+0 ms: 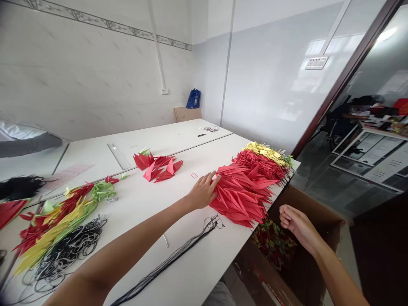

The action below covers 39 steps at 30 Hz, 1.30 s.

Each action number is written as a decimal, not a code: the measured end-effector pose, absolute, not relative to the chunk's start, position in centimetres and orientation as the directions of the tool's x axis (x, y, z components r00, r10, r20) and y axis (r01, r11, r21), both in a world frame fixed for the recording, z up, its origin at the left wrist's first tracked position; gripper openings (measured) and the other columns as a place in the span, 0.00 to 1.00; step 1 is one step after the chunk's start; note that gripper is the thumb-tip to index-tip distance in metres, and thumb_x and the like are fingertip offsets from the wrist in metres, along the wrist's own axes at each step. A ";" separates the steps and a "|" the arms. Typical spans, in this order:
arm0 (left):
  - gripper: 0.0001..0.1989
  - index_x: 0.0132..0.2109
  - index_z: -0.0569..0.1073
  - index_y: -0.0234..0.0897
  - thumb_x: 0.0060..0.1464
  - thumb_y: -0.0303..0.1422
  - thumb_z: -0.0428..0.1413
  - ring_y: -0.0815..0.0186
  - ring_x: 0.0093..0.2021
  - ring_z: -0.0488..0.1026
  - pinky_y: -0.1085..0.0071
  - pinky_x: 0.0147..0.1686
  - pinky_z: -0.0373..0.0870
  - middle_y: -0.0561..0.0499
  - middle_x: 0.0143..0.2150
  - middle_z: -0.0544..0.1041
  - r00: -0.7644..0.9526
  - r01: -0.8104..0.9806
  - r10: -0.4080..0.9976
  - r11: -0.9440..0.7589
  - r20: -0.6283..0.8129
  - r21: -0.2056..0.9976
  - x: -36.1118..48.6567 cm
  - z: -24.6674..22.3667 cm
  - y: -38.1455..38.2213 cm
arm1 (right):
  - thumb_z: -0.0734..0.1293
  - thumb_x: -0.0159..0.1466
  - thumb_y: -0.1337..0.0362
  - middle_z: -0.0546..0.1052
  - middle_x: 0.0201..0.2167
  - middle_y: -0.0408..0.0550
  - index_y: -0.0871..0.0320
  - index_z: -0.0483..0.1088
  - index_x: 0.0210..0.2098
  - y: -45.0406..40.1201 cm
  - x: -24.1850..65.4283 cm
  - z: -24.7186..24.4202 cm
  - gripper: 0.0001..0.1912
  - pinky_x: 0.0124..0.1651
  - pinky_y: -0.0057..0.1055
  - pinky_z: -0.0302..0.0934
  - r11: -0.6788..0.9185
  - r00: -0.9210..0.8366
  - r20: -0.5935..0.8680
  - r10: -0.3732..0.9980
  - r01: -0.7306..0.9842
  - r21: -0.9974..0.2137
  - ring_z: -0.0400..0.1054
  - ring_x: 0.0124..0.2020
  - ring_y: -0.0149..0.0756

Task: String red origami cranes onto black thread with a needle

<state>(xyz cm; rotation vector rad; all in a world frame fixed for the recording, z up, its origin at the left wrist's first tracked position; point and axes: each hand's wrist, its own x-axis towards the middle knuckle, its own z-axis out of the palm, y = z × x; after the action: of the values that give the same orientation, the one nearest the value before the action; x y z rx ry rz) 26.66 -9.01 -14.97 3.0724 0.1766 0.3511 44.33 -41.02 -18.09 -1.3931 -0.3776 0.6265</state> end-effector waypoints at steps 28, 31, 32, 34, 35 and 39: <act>0.23 0.64 0.62 0.38 0.67 0.31 0.36 0.61 0.68 0.63 0.63 0.62 0.66 0.42 0.68 0.65 0.638 0.121 0.752 -0.313 0.167 0.942 27.7 -16.2 -9.8 | 0.71 0.50 0.59 0.65 0.22 0.37 0.55 0.71 0.36 -39.9 44.3 -21.5 0.15 0.26 0.29 0.60 0.059 0.959 0.152 -0.238 0.171 -0.984 0.59 0.23 0.28; 0.24 0.56 0.72 0.38 0.59 0.22 0.40 0.62 0.64 0.68 0.63 0.62 0.67 0.46 0.63 0.72 0.708 0.075 0.686 -0.312 0.170 0.947 26.9 -17.1 -8.8 | 0.68 0.57 0.51 0.66 0.24 0.38 0.56 0.73 0.45 -38.7 42.7 -20.3 0.21 0.29 0.29 0.60 -0.226 0.933 0.318 0.169 0.351 -0.909 0.60 0.23 0.29; 0.25 0.53 0.74 0.39 0.56 0.20 0.42 0.62 0.62 0.70 0.64 0.62 0.67 0.48 0.61 0.74 0.736 0.052 0.651 -0.326 0.185 0.944 26.7 -17.3 -8.5 | 0.67 0.59 0.51 0.65 0.24 0.37 0.56 0.73 0.48 -38.3 42.0 -20.2 0.22 0.30 0.29 0.59 -0.303 0.895 0.313 0.318 0.408 -0.861 0.60 0.23 0.30; 0.25 0.50 0.76 0.41 0.50 0.18 0.46 0.62 0.59 0.72 0.63 0.62 0.67 0.50 0.56 0.78 0.783 0.006 0.582 -0.360 0.219 0.933 26.4 -17.4 -7.9 | 0.66 0.60 0.51 0.63 0.23 0.36 0.55 0.72 0.50 -37.9 41.0 -20.3 0.22 0.32 0.29 0.59 -0.389 0.815 0.273 0.512 0.503 -0.772 0.60 0.24 0.30; 0.23 0.48 0.77 0.41 0.48 0.18 0.49 0.61 0.57 0.73 0.62 0.62 0.66 0.51 0.53 0.79 0.800 -0.012 0.552 -0.375 0.233 0.927 26.4 -17.4 -7.7 | 0.66 0.60 0.51 0.63 0.23 0.36 0.55 0.73 0.49 -37.7 40.6 -20.5 0.22 0.33 0.29 0.59 -0.412 0.788 0.267 0.554 0.539 -0.735 0.60 0.25 0.31; 0.10 0.35 0.76 0.40 0.43 0.24 0.60 0.58 0.49 0.73 0.56 0.63 0.62 0.52 0.40 0.79 0.839 -0.048 0.486 -0.379 0.243 0.924 26.8 -16.9 -6.8 | 0.65 0.60 0.50 0.69 0.24 0.41 0.57 0.74 0.37 -37.4 40.0 -21.0 0.17 0.34 0.29 0.59 -0.406 0.789 0.302 0.535 0.553 -0.728 0.63 0.27 0.33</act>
<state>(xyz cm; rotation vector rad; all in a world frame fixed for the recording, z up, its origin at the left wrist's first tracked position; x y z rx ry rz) 26.76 -6.82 -16.92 1.8844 0.3290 0.5878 40.04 -37.36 -21.04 -2.0840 -0.8069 -0.0255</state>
